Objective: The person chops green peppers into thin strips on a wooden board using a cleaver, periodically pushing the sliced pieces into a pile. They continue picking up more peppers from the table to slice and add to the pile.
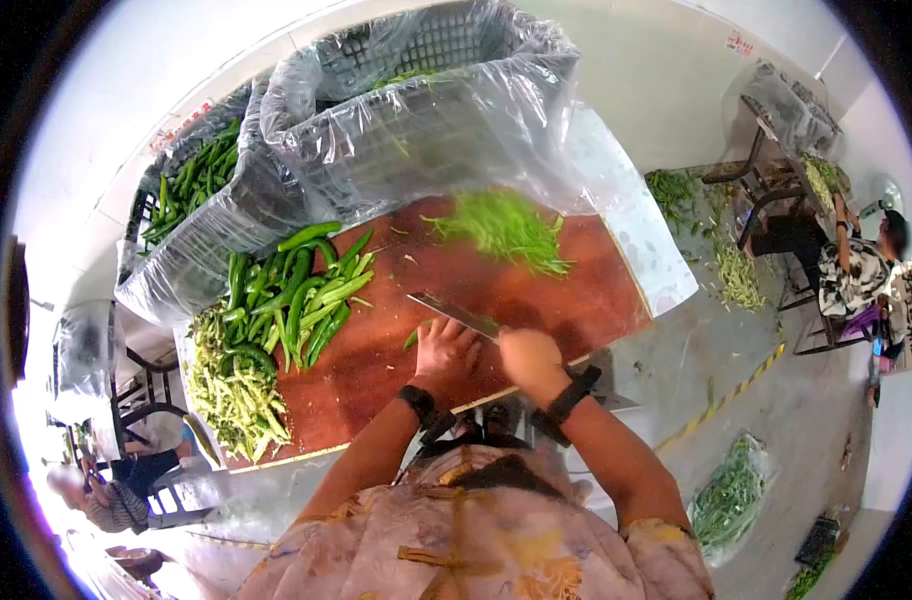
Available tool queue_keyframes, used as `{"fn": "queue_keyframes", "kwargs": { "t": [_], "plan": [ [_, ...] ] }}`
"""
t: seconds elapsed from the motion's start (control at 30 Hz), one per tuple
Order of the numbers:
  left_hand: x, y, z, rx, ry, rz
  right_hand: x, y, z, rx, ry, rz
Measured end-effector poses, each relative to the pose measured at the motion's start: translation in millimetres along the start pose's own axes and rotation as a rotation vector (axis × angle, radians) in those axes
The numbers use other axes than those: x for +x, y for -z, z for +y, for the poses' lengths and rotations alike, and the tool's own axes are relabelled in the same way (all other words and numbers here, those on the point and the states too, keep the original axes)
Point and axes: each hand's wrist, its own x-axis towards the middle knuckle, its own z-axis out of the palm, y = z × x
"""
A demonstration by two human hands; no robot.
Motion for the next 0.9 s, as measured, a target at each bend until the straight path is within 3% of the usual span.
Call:
{"fn": "queue_keyframes", "kwargs": {
  "t": [0.23, 0.37, 0.57, 0.9],
  "plan": [
    [3, -2, 0, 0.021, -0.009, 0.079, -15, 4, 21, 0.001, 0.052, 0.006],
    [-1, -1, 3, 0.047, 0.029, -0.035, 4, -7, 12, 0.058, 0.064, 0.034],
    [0, -14, -6, 0.002, 0.001, 0.131, 18, -4, 20, 0.106, 0.028, 0.077],
    [-1, -13, -8, -0.027, -0.009, 0.107, -20, 18, 20, 0.043, 0.045, -0.053]
  ]
}}
